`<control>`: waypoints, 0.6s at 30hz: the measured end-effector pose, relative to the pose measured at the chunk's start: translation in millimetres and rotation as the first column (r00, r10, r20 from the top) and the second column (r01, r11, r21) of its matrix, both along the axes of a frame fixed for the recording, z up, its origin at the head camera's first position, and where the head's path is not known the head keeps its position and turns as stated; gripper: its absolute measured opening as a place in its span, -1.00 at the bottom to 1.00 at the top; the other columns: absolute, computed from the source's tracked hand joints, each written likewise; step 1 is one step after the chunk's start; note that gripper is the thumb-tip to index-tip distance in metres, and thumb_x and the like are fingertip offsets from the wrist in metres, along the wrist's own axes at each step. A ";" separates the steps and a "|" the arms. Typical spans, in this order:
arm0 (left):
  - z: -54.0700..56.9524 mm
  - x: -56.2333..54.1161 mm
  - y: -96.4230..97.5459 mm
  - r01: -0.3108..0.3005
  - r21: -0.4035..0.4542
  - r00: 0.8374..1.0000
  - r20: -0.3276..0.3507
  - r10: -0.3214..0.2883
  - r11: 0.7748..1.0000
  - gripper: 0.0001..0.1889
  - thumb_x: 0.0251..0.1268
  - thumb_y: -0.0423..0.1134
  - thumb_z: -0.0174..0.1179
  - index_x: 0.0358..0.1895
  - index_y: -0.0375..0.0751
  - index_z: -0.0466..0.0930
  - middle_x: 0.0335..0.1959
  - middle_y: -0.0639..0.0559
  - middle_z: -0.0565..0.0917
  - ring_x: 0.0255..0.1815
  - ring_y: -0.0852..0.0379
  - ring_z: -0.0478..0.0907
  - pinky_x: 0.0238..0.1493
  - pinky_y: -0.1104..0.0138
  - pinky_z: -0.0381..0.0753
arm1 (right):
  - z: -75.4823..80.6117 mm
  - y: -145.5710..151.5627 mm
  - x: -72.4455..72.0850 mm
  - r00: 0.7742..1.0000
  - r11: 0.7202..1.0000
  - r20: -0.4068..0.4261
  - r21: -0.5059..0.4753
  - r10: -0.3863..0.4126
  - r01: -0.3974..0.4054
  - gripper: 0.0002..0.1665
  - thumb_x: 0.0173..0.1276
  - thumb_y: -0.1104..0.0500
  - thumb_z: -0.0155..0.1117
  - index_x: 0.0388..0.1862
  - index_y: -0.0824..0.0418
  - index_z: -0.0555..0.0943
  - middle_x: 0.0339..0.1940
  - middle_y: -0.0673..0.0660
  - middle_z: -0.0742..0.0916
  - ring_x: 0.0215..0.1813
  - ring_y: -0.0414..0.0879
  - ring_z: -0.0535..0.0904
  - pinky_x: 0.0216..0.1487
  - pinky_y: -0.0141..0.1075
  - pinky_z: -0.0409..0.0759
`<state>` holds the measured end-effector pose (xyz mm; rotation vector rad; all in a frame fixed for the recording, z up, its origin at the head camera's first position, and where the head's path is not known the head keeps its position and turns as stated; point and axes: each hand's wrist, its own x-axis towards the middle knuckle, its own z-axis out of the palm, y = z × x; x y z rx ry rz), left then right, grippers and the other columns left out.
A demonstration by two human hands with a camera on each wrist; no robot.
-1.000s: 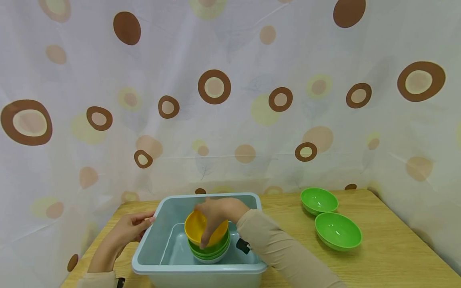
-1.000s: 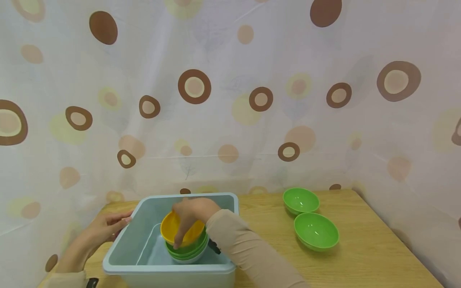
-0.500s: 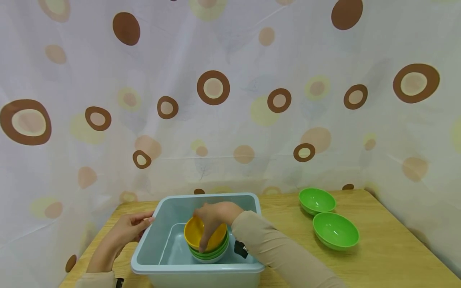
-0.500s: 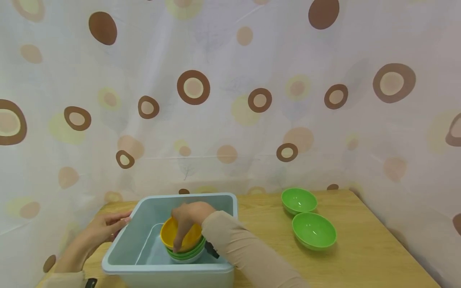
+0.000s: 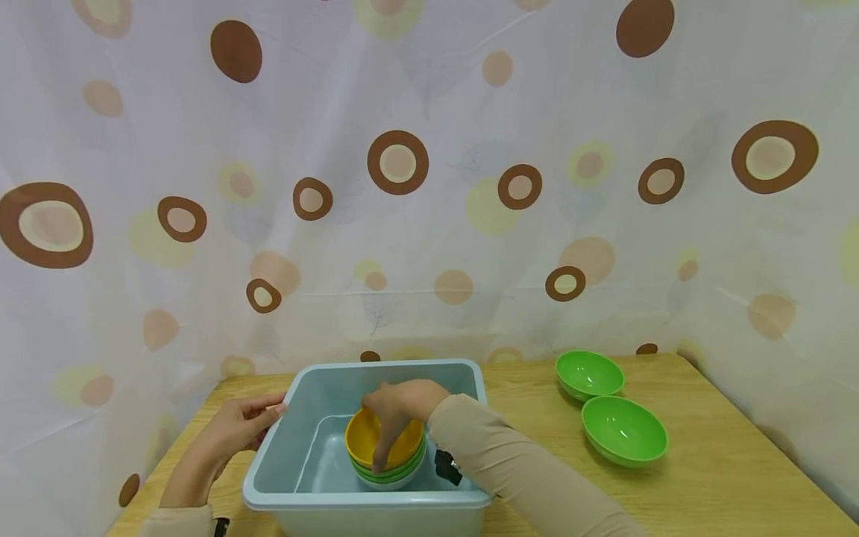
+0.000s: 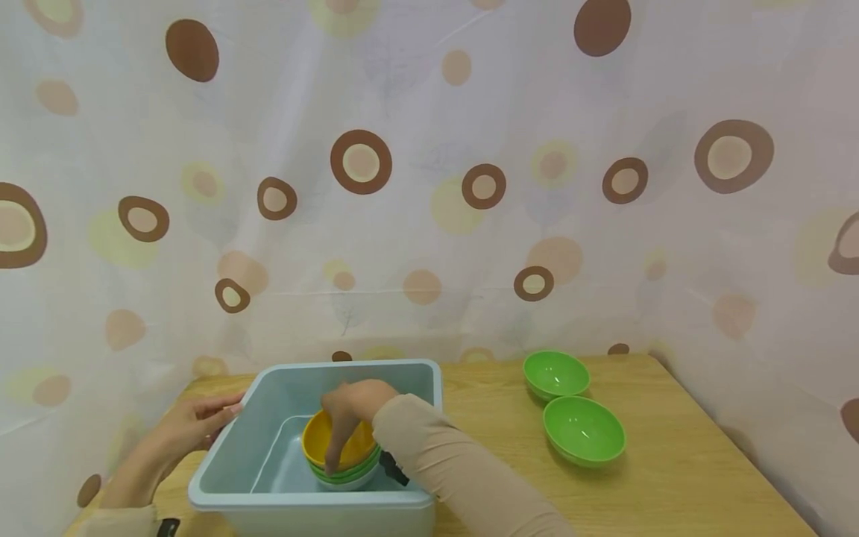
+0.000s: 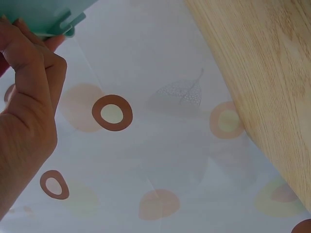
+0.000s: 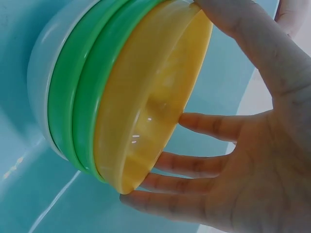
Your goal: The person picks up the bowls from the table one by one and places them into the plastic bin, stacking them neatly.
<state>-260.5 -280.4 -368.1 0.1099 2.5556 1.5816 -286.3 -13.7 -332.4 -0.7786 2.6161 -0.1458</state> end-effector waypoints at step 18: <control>0.6 -0.3 2.9 0.008 0.012 1.000 -0.007 -0.008 1.000 -0.44 0.44 -0.14 0.11 0.36 -0.43 0.30 -0.26 -0.04 0.70 -0.40 0.08 0.60 -0.36 0.24 0.65 | -1.6 1.1 -3.3 0.999 0.999 0.012 0.017 -0.030 0.030 0.03 -0.16 -0.23 0.62 0.31 -0.04 0.40 0.16 0.07 0.48 0.00 -0.02 0.45 0.10 -0.04 0.52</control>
